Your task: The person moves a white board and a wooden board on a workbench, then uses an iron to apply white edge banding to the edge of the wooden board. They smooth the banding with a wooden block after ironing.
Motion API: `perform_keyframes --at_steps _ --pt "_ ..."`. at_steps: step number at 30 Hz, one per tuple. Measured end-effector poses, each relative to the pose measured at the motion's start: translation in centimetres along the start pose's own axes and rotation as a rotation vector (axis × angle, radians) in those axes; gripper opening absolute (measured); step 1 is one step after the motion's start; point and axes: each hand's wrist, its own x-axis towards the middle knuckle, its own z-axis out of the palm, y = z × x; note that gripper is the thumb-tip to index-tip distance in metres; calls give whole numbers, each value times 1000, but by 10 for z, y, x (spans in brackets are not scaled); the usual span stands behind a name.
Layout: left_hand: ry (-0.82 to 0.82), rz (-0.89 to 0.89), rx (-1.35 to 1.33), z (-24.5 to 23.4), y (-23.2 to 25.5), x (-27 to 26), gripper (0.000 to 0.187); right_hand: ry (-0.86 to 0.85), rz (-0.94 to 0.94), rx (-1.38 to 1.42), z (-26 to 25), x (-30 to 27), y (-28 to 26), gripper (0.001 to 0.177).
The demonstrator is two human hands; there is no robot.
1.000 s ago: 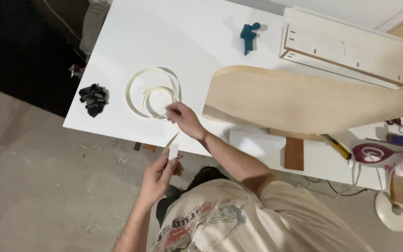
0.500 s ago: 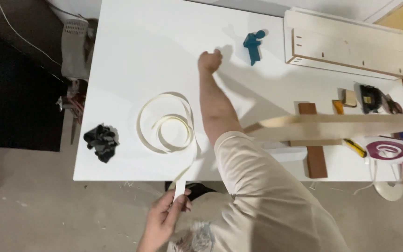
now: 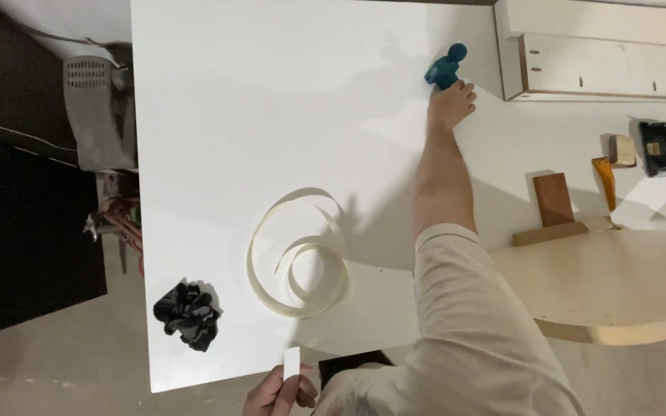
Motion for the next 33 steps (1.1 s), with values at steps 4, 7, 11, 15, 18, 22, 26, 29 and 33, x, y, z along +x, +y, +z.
perform_keyframes --at_steps 4,7,11,15,18,22,26,29,33 --pt "-14 23 -7 6 5 8 33 -151 35 -41 -31 -3 -12 48" --pt "-77 128 -113 14 3 3 34 -375 326 203 -47 -29 -27 82" --pt "59 47 -239 23 -20 -6 36 -180 766 1671 77 -39 3 26" --pt "87 191 -170 32 -18 -27 37 -6 481 1107 -42 -178 -138 57" --pt "147 411 -69 47 -25 -55 61 -418 518 1973 -218 -289 -133 27" --pt "121 601 -118 66 -52 -80 59 -896 175 2060 -408 -402 21 22" --pt "64 674 57 92 -53 -126 35 -1088 -250 1683 -459 -468 188 47" --pt "-122 794 58 114 -84 -125 56 -967 -517 1539 -465 -493 267 56" --pt "-295 725 -231 143 -149 -79 57 -532 -951 1511 -467 -507 311 53"
